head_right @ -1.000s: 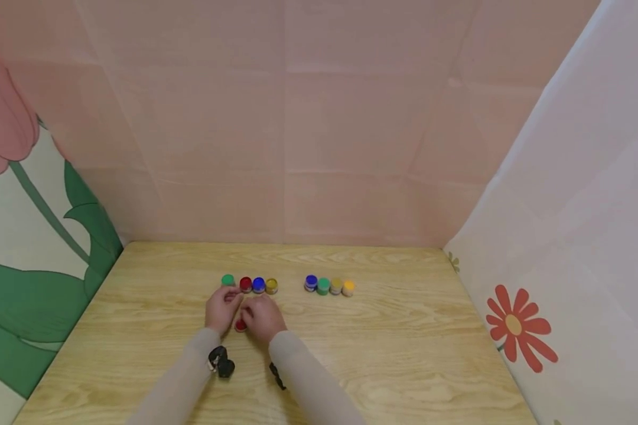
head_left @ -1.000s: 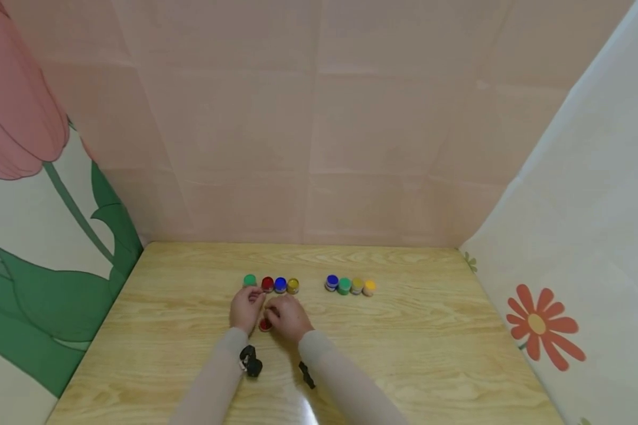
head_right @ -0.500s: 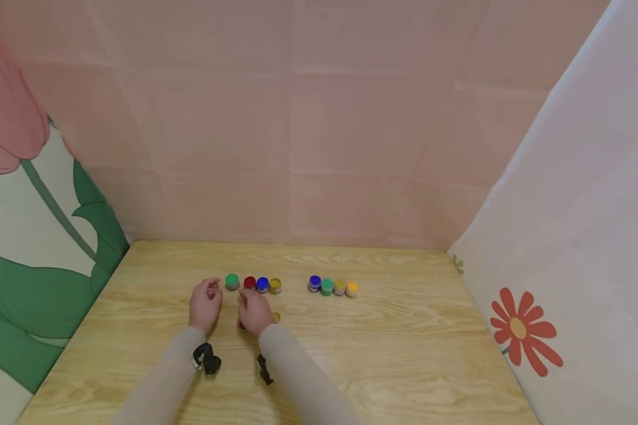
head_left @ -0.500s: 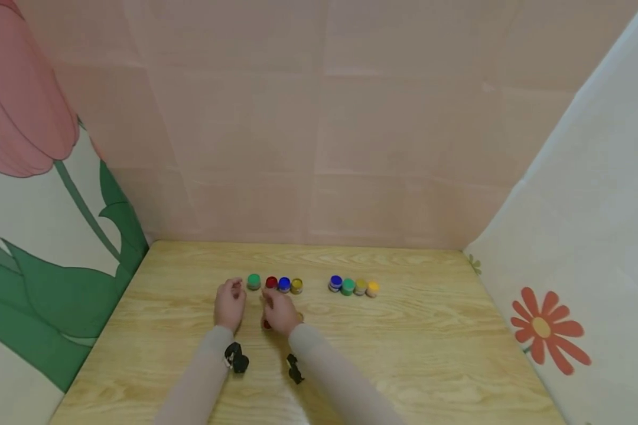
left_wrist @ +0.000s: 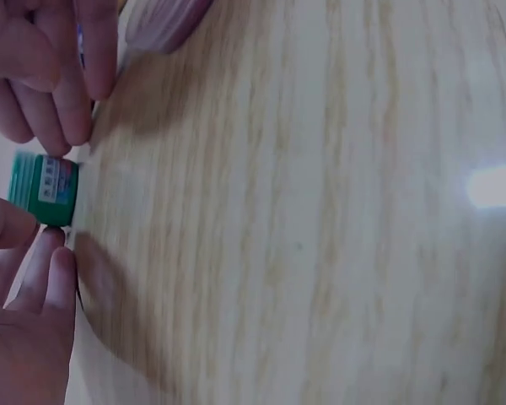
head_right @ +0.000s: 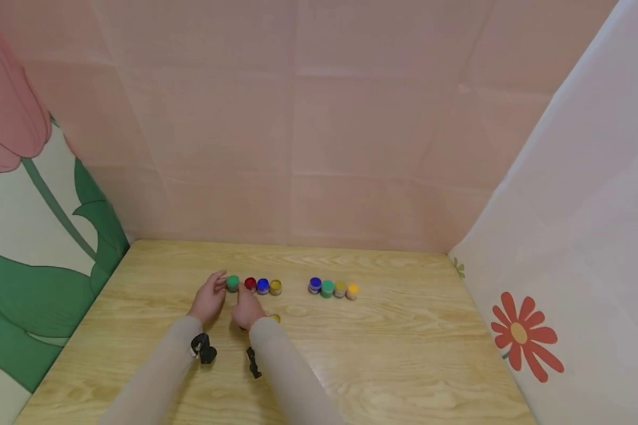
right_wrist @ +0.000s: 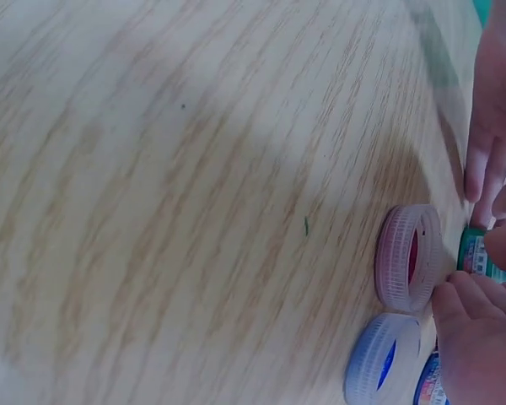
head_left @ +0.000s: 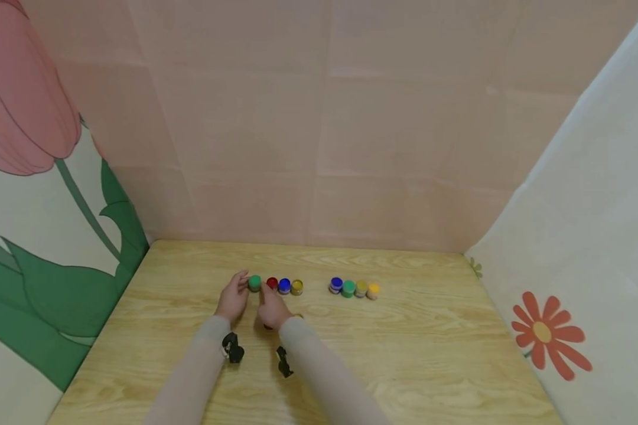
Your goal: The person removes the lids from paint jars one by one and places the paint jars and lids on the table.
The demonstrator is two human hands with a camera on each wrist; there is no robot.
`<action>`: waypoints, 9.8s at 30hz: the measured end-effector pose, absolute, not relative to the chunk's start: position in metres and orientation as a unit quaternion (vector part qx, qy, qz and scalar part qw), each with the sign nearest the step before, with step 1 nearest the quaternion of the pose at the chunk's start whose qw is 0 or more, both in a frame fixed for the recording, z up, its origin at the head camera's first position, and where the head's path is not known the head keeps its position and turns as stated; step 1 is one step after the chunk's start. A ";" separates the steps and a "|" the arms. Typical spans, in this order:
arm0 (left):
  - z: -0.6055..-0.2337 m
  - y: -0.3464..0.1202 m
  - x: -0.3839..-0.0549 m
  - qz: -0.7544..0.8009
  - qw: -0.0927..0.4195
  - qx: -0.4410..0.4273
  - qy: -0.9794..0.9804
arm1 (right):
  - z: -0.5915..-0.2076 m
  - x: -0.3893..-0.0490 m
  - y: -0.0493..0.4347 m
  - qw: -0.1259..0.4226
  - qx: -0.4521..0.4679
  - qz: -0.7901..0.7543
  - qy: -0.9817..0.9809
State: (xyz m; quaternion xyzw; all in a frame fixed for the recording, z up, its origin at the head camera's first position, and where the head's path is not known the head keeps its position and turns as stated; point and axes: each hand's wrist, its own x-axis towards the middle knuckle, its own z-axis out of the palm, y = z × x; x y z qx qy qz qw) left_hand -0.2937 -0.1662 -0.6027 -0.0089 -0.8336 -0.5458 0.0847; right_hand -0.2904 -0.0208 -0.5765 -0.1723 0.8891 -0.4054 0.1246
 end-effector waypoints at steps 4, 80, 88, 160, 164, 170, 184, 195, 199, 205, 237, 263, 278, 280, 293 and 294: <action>-0.606 -0.168 -0.293 -0.553 0.087 -0.027 -0.828 | -0.580 -0.289 -0.018 0.115 -0.171 -0.425 0.882; -0.618 -0.182 -0.274 -0.505 -0.007 -0.092 -0.858 | -0.600 -0.291 0.014 0.085 -0.169 -0.474 0.860; -0.619 -0.182 -0.274 -0.510 -0.008 -0.084 -0.856 | -0.598 -0.293 0.014 0.091 -0.186 -0.455 0.866; -0.612 -0.184 -0.276 -0.507 -0.013 -0.094 -0.856 | -0.592 -0.296 0.018 0.126 -0.186 -0.447 0.866; -0.614 -0.185 -0.277 -0.503 -0.013 -0.094 -0.859 | -0.591 -0.294 0.017 0.129 -0.172 -0.465 0.859; -0.615 -0.185 -0.278 -0.506 -0.011 -0.093 -0.858 | -0.593 -0.293 0.013 0.108 -0.174 -0.466 0.861; -0.613 -0.185 -0.275 -0.505 -0.015 -0.098 -0.857 | -0.589 -0.291 0.015 0.110 -0.175 -0.455 0.866; -0.614 -0.187 -0.276 -0.505 -0.015 -0.100 -0.857 | -0.589 -0.293 0.011 0.106 -0.173 -0.444 0.873; -0.615 -0.187 -0.277 -0.506 -0.011 -0.100 -0.856 | -0.588 -0.292 0.010 0.104 -0.173 -0.444 0.873; -0.613 -0.185 -0.277 -0.508 -0.010 -0.100 -0.856 | -0.589 -0.293 0.012 0.107 -0.169 -0.448 0.872; -0.612 -0.184 -0.276 -0.511 -0.015 -0.092 -0.854 | -0.590 -0.298 0.015 0.122 -0.197 -0.427 0.874; -0.606 -0.180 -0.273 -0.514 -0.022 -0.076 -0.854 | -0.593 -0.299 0.019 0.129 -0.204 -0.437 0.867; -0.609 -0.182 -0.273 -0.516 -0.025 -0.070 -0.853 | -0.592 -0.300 0.020 0.140 -0.203 -0.437 0.865; -0.609 -0.182 -0.273 -0.521 -0.027 -0.070 -0.850 | -0.592 -0.299 0.019 0.138 -0.202 -0.440 0.864; -0.609 -0.182 -0.273 -0.524 -0.024 -0.081 -0.848 | -0.592 -0.298 0.021 0.122 -0.232 -0.428 0.865; -0.609 -0.182 -0.272 -0.523 -0.024 -0.082 -0.848 | -0.592 -0.298 0.021 0.123 -0.233 -0.427 0.865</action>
